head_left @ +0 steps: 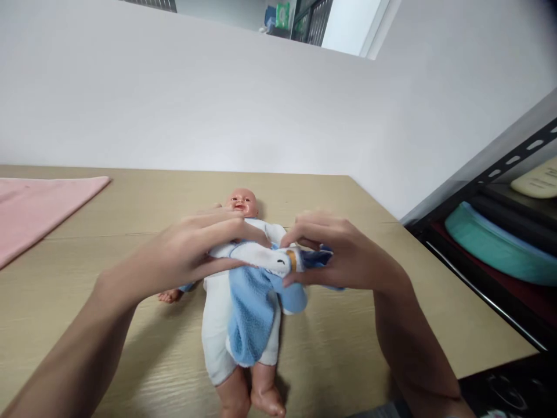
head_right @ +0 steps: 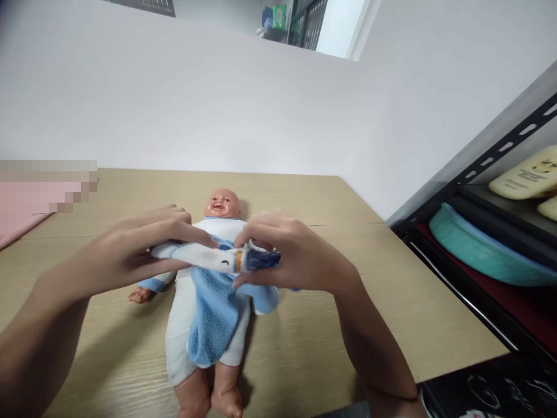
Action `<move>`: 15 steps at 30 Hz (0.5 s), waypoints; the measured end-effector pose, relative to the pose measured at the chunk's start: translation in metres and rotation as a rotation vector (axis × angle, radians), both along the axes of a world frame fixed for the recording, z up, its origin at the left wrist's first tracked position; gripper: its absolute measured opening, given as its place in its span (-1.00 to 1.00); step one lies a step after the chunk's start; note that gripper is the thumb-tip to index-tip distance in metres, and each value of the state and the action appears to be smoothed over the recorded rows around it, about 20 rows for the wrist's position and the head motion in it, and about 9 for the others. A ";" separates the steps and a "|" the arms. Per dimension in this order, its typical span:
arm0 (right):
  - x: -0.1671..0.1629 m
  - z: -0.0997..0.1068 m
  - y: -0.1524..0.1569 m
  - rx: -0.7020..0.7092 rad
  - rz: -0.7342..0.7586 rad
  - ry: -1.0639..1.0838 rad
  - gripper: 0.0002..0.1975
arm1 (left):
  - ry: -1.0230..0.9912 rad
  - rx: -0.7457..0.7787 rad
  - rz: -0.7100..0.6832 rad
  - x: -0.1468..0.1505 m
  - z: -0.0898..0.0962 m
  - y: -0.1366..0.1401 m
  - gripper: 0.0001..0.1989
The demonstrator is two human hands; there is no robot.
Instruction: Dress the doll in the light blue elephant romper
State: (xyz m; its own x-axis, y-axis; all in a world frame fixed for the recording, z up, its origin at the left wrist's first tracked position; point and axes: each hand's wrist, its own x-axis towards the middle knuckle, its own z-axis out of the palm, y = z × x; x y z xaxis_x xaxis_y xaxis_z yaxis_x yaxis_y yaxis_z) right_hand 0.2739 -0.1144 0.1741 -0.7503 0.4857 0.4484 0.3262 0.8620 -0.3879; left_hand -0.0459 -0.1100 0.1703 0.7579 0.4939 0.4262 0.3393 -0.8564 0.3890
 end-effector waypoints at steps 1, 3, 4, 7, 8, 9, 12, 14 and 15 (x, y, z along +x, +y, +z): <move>0.000 0.001 0.000 0.017 -0.011 0.045 -0.68 | 0.011 -0.053 0.018 -0.001 0.002 0.000 -0.71; -0.001 0.003 -0.001 0.029 0.004 0.088 -0.76 | 0.024 -0.145 0.020 -0.001 0.005 0.001 -0.72; 0.000 0.004 -0.001 0.022 0.026 0.093 -0.80 | 0.025 -0.175 0.006 -0.002 0.007 0.003 -0.77; 0.002 0.004 -0.001 -0.010 0.099 0.123 -0.92 | 0.032 -0.241 -0.077 -0.003 0.008 0.009 -0.84; 0.004 0.003 0.000 -0.029 0.106 0.154 -0.92 | 0.032 -0.276 -0.100 -0.004 0.006 0.011 -0.85; 0.005 0.001 0.000 -0.051 0.092 0.185 -0.90 | 0.018 -0.306 -0.116 -0.004 0.003 0.013 -0.86; 0.010 -0.005 0.000 -0.134 -0.050 0.224 -0.84 | -0.107 -0.363 -0.089 -0.003 -0.011 0.019 -0.82; 0.013 -0.007 0.001 -0.180 -0.168 0.216 -0.79 | -0.168 -0.398 -0.033 -0.001 -0.019 0.021 -0.76; 0.014 -0.007 0.002 -0.197 -0.209 0.218 -0.75 | -0.170 -0.428 -0.009 0.001 -0.022 0.022 -0.72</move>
State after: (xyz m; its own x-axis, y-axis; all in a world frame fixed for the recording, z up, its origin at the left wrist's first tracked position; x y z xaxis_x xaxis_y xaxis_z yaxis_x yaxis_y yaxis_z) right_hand 0.2878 -0.1126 0.1675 -0.5224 0.7120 0.4693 0.3789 0.6868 -0.6202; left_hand -0.0449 -0.0883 0.1480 0.7000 0.6463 0.3038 0.2333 -0.6090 0.7581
